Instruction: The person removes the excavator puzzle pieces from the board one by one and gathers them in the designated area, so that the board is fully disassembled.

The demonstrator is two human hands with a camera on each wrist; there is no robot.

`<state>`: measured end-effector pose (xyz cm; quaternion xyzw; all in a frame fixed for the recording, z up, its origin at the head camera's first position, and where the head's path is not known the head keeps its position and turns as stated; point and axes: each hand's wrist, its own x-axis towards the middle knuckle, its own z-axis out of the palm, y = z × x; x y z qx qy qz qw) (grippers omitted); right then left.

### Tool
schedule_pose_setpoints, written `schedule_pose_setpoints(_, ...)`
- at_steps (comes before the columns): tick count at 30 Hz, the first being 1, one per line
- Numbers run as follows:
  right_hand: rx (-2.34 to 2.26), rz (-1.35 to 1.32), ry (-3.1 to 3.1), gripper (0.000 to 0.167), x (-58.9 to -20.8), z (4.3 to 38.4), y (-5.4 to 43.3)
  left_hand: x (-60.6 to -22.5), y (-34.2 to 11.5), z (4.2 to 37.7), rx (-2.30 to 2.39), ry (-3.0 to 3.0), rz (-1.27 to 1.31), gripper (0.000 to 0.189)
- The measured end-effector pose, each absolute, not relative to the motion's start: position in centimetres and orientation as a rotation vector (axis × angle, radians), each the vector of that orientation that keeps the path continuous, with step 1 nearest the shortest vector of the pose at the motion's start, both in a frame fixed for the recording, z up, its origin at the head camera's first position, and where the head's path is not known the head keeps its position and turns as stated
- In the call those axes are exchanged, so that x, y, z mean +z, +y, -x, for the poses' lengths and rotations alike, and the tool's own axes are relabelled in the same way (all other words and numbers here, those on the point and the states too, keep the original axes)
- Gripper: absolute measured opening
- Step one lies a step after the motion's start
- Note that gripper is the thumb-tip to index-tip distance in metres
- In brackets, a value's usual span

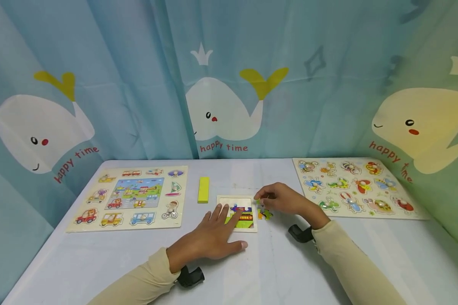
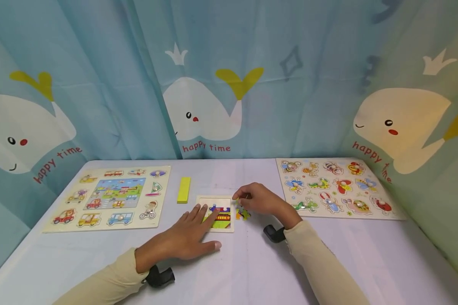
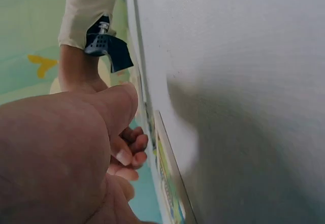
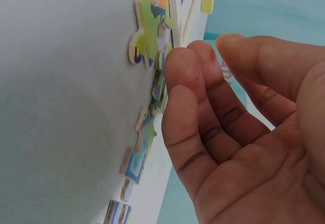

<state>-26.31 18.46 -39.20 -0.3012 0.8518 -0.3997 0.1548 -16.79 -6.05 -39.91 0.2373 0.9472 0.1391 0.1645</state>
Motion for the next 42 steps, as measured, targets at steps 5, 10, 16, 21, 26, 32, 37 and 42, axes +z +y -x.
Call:
schedule_pose_setpoints(5, -1.159, 0.867, 2.431, 0.019, -39.3, 26.4, 18.2, -39.8, -5.5, 16.8, 0.403, 2.711, -0.644, 0.082)
schedule_pose_setpoints(10, -1.158, 0.853, 2.433, 0.018, -39.6, 26.3, 18.0, -39.8, -4.6, 16.7, 0.391, 2.722, -0.585, 0.078)
schedule_pose_setpoints(16, -1.155, 0.847, 2.430, 0.017, -39.6, 26.2, 17.8, -39.9, -3.7, 16.7, 0.300, 2.764, -0.533, 0.075)
schedule_pose_setpoints(21, -1.163, 0.847, 2.434, 0.018, -39.8, 26.2, 17.7, -40.0, -3.8, 16.9, 0.234, 2.773, -0.576, 0.074)
schedule_pose_setpoints(26, -1.179, 0.874, 2.457, 0.019, -39.7, 26.2, 17.5, -40.5, -4.2, 17.1, 0.240, 2.770, -0.617, 0.076)
schedule_pose_setpoints(32, -1.168, 0.911, 2.512, 0.018, -39.2, 26.2, 16.5, -40.5, -4.3, 17.0, 0.254, 2.762, -0.595, 0.077)
schedule_pose_setpoints(37, -1.148, 0.953, 2.542, 0.017, -39.2, 26.2, 15.7, -40.2, -4.3, 16.8, 0.237, 2.756, -0.612, 0.077)
schedule_pose_setpoints(42, -1.126, 0.976, 2.525, 0.018, -39.5, 26.4, 15.0, -40.1, -4.4, 16.9, 0.226, 2.752, -0.624, 0.076)
